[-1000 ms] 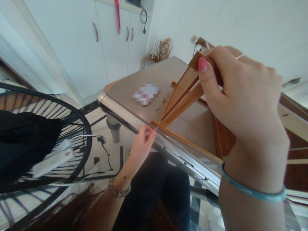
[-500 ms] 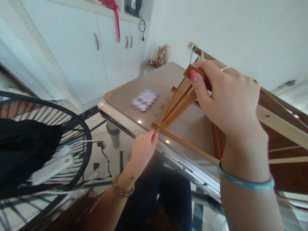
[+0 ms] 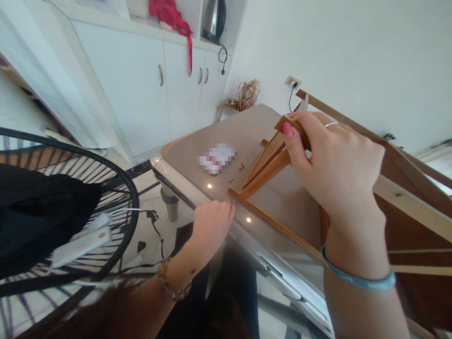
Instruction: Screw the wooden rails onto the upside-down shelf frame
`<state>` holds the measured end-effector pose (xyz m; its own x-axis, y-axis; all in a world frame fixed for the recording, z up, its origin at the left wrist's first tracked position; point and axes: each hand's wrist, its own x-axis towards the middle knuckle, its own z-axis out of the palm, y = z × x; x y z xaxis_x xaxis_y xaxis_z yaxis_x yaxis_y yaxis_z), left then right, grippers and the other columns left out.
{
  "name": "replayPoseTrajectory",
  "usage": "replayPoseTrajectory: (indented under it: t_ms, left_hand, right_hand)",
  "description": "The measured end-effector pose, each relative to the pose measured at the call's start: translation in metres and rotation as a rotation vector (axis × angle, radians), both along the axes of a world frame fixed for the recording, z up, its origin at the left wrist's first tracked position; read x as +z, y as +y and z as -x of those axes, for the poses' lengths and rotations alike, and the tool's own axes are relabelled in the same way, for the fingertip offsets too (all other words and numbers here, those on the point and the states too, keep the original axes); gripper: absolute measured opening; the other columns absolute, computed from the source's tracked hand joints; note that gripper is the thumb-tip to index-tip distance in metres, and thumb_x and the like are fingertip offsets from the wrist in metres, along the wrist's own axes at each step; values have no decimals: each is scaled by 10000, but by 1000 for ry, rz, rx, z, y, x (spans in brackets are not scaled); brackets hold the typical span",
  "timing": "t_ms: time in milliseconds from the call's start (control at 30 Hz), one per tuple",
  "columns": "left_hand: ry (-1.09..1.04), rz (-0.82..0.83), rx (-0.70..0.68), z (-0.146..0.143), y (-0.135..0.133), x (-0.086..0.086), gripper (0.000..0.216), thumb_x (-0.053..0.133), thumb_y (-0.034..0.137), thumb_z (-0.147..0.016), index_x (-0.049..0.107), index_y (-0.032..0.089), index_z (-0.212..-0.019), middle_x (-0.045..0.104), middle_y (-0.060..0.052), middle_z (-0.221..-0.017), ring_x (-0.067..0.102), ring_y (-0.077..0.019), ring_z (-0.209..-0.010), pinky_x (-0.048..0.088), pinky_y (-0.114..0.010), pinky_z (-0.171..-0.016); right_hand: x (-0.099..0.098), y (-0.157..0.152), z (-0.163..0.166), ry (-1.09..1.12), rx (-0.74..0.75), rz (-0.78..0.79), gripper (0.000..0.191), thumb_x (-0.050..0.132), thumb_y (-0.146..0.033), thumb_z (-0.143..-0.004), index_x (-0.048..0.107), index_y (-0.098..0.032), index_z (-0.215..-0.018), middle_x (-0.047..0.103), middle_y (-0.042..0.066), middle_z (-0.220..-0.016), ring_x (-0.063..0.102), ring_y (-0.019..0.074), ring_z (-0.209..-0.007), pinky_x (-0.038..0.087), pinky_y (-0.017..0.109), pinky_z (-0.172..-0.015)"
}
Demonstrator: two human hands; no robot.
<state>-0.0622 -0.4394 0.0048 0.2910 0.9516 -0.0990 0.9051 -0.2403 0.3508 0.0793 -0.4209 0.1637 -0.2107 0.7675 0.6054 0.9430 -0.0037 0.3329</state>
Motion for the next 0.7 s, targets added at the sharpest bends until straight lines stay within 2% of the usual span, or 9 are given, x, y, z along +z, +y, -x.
replayPoseTrajectory:
  t_ms: [133, 233, 367, 467, 567, 600, 667, 700]
  left_hand:
    - [-1, 56, -23, 3, 3, 4, 511, 209, 438, -965, 649, 198, -865, 701, -101, -794, 683, -244, -764, 338, -255, -594]
    - [-9, 83, -65, 8, 6, 2, 523, 198, 471, -963, 646, 216, -873, 706, -83, -791, 678, -232, -748, 297, -257, -585]
    - [-132, 110, -80, 19, 8, -10, 507, 214, 489, -960, 639, 231, -865, 708, -49, -803, 671, -193, -765, 310, -261, -617]
    - [-301, 161, -20, 25, 2, -22, 477, 245, 476, -958, 628, 228, -819, 694, -24, -766, 636, -151, -707, 340, -252, -627]
    - [-571, 189, 18, 23, -10, -26, 478, 236, 464, -953, 635, 231, -827, 685, -32, -767, 613, -147, -695, 413, -255, -650]
    - [-634, 195, 5, 20, -14, -25, 493, 218, 459, -954, 638, 234, -829, 684, -36, -766, 611, -151, -695, 435, -260, -655]
    - [-698, 212, -61, 15, -23, -21, 518, 197, 466, -951, 646, 245, -817, 682, -35, -747, 608, -154, -679, 468, -266, -654]
    - [-712, 223, -105, 13, -28, -19, 526, 199, 480, -947, 650, 248, -805, 684, -32, -735, 609, -152, -670, 481, -264, -655]
  right_hand:
    - [-2, 1, -1, 7, 15, -4, 394, 315, -432, -1003, 619, -215, -1127, 690, 67, -944, 602, 196, -780, 273, 288, -562]
    - [-3, 1, -4, 74, 78, 40, 360, 343, -430, -990, 592, -222, -1147, 660, 80, -1155, 604, 220, -861, 343, 301, -595]
    - [2, -1, -6, 136, 186, 44, 352, 445, -402, -949, 555, -250, -1247, 567, 90, -1327, 535, 303, -1126, 451, 377, -749]
    - [2, -13, -7, 134, 244, -1, 388, 509, -365, -917, 535, -304, -1299, 528, 63, -1379, 460, 335, -1236, 432, 477, -894]
    - [-20, -37, -7, 160, 284, -51, 427, 566, -316, -887, 535, -363, -1310, 596, 42, -1291, 538, 293, -1104, 425, 489, -909]
    - [-33, -46, -7, 189, 312, -56, 436, 580, -290, -879, 542, -361, -1308, 648, 44, -1189, 569, 266, -1005, 443, 462, -872]
    - [-67, -65, -5, 294, 437, 62, 501, 593, -217, -869, 516, -365, -1341, 697, 14, -961, 590, 204, -844, 479, 365, -756]
    - [-86, -74, -3, 358, 461, 115, 534, 594, -190, -865, 500, -378, -1356, 696, -3, -918, 594, 184, -801, 488, 328, -711]
